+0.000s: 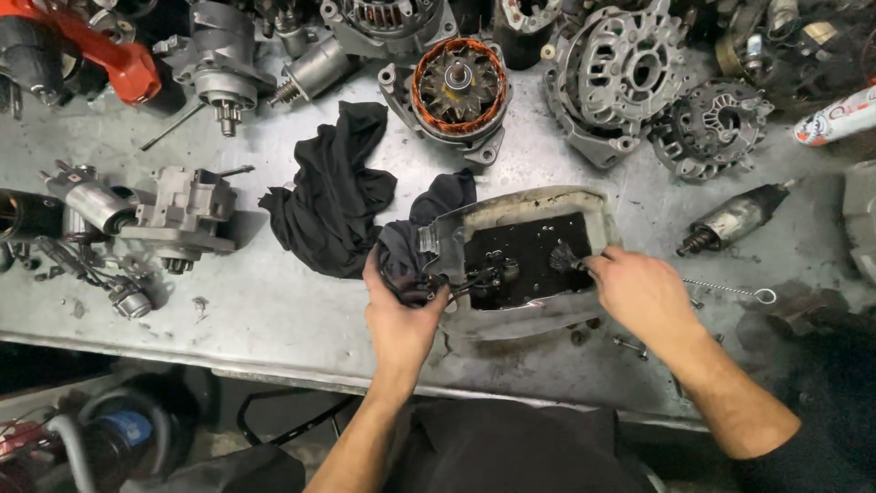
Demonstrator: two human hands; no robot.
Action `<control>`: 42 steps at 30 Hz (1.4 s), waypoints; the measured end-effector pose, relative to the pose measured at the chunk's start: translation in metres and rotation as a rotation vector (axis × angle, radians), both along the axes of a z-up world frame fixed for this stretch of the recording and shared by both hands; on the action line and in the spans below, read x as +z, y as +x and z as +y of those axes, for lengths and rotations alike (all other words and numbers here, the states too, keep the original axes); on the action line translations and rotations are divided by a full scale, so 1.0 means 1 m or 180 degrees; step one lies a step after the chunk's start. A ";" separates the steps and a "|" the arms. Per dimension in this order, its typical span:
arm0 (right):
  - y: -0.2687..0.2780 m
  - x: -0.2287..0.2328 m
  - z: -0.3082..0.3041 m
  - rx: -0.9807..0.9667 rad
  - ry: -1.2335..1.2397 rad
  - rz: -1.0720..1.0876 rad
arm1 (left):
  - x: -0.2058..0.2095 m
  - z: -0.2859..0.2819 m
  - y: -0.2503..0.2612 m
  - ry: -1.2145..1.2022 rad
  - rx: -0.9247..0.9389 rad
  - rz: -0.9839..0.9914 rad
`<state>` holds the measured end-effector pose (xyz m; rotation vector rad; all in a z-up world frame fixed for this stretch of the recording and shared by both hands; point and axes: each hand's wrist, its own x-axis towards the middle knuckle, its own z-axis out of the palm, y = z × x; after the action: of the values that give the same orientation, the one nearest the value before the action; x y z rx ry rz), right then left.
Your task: The person cleans a small mechanical part by dipping it into a container of dark liquid and scrubbing it with a wire brush. They then wipe the part with a black cloth. The person also pours a clear liquid from a white bottle into the container.
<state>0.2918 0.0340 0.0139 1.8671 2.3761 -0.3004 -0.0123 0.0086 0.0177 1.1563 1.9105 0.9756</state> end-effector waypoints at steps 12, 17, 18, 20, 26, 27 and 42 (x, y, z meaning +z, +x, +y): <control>-0.007 0.000 0.000 0.0017 0.0100 0.0021 | -0.025 -0.005 -0.008 0.0858 -0.1105 0.0045; -0.026 0.012 -0.001 0.0099 0.0241 0.0360 | -0.028 -0.005 -0.010 0.1092 -0.1294 0.0257; -0.031 0.007 -0.003 0.0297 0.0317 0.0503 | -0.029 -0.007 -0.011 0.1086 -0.1312 0.0270; -0.031 -0.001 -0.002 0.0486 0.0438 0.0634 | -0.032 -0.004 -0.011 0.1123 -0.1340 0.0284; -0.027 0.003 0.000 0.0273 -0.0120 0.0053 | -0.035 -0.010 -0.015 0.1079 -0.1398 0.0402; -0.028 0.003 -0.002 0.0326 0.0024 0.0204 | -0.034 -0.009 -0.015 0.1042 -0.1418 0.0403; -0.023 0.005 -0.003 0.0418 0.0069 0.0013 | -0.038 -0.012 -0.009 0.1047 -0.1610 0.0350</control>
<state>0.2684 0.0309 0.0191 1.7098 2.4996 -0.2677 -0.0214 -0.0036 -0.0203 1.8059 1.4483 0.9699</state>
